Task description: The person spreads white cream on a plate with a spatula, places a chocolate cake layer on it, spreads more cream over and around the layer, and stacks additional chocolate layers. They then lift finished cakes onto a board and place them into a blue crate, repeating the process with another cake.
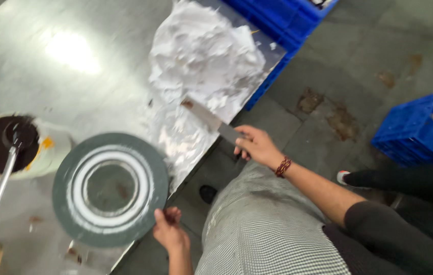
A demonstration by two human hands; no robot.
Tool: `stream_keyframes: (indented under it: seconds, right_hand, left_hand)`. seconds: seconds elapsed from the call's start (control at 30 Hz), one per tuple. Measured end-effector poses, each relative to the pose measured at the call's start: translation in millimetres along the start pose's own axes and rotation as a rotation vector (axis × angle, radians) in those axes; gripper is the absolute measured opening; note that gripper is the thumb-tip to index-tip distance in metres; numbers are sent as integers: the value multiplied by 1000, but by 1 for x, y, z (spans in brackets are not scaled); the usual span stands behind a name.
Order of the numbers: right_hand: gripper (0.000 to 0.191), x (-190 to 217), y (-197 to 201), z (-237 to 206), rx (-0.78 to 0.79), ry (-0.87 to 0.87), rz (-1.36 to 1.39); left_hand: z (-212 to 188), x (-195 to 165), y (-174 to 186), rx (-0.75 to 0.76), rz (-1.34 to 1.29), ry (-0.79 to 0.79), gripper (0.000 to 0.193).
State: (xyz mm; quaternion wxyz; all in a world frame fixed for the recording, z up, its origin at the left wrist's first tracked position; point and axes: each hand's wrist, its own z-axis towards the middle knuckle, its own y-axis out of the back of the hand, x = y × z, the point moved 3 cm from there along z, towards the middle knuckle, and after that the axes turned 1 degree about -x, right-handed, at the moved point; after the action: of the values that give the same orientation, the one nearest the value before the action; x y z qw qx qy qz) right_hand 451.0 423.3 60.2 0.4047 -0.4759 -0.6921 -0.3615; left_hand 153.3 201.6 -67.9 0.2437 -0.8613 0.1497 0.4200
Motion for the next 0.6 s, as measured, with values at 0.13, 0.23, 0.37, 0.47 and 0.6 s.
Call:
stream_keyframes:
  seconds: [0.13, 0.23, 0.37, 0.47, 0.6]
  right_hand:
    - [36, -3, 89, 34, -199, 10, 62]
    - [21, 8, 159, 64, -202, 184, 72]
    - [11, 52, 280, 110, -279, 422, -42]
    - [7, 98, 385, 135, -382, 313, -247]
    - [23, 162, 499, 155, -408, 429, -864]
  left_hand:
    - [-7, 1, -30, 56, 14, 109, 39]
    - [-19, 5, -75, 157, 75, 105, 37]
    - [-31, 19, -141, 216, 192, 118, 38]
    - [-31, 34, -198, 236, 352, 48, 31]
    - [-46, 47, -286, 288, 384, -63, 43]
